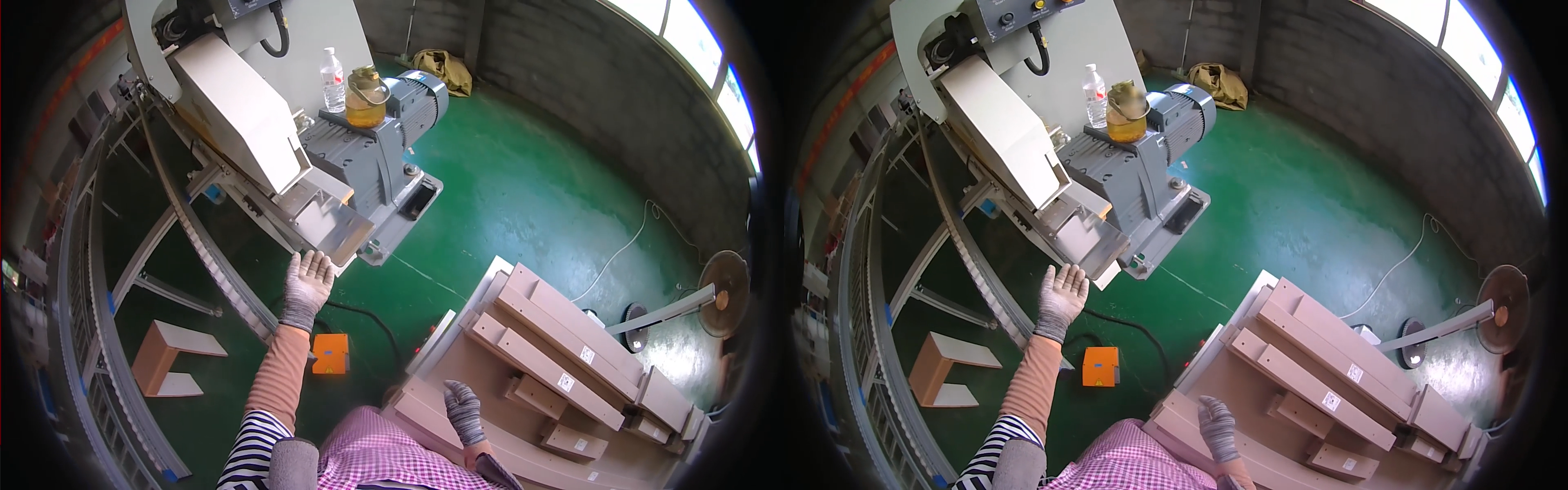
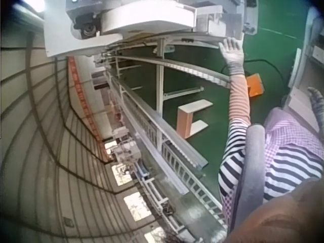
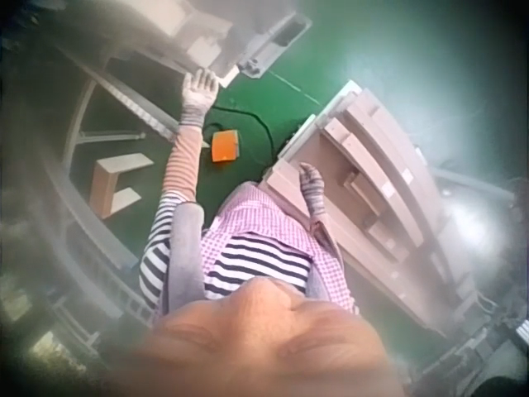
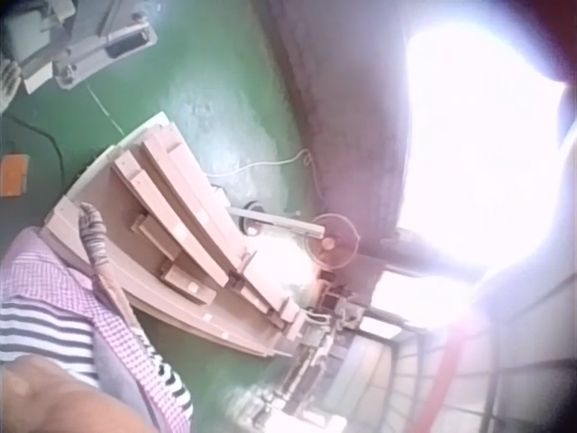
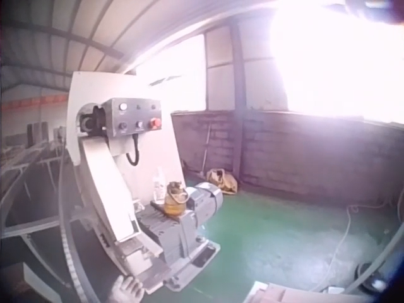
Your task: The person feeds wooden boards into a machine and then stacks the processed boards on a table.
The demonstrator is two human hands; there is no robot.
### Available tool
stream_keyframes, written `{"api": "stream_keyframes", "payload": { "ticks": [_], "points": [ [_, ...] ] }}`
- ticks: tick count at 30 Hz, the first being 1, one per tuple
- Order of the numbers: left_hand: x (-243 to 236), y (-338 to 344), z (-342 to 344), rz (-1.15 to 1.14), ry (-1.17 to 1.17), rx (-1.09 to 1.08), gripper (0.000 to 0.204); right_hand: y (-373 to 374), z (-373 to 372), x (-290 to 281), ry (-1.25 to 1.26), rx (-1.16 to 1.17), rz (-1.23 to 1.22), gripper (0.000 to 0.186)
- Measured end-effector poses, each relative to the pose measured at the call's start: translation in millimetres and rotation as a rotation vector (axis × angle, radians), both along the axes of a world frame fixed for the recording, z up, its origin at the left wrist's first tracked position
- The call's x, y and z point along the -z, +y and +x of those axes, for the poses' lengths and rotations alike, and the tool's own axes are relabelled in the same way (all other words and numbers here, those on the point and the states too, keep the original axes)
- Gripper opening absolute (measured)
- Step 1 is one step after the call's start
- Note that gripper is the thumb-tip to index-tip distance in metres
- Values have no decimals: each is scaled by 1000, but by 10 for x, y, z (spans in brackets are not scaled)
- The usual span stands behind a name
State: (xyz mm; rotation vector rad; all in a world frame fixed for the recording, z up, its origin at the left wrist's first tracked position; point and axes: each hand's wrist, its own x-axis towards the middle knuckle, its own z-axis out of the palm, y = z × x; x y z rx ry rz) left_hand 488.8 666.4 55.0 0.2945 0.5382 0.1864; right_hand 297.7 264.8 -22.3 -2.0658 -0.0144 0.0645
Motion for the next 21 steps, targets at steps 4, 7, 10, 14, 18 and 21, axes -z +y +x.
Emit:
{"api": "stream_keyframes", "payload": {
  "ticks": [4,7,10,14,18,21],
  "points": [
    [8,71,58,-8,30,-5,42,86,-29,27,116,75,122,17],
    [32,115,97,-7,37,-3,41,140,-51,69,164,77,179,18],
    [61,153,125,-4,41,-2,40,201,-63,53,152,34,98,19],
    [88,152,149,54,100,-27,47,235,-88,33,150,-14,65,19],
    [70,75,235,162,300,-17,64,210,-103,38,150,-28,14,19],
    [-12,56,413,242,446,47,79,168,-127,95,222,4,45,20]
  ]
}}
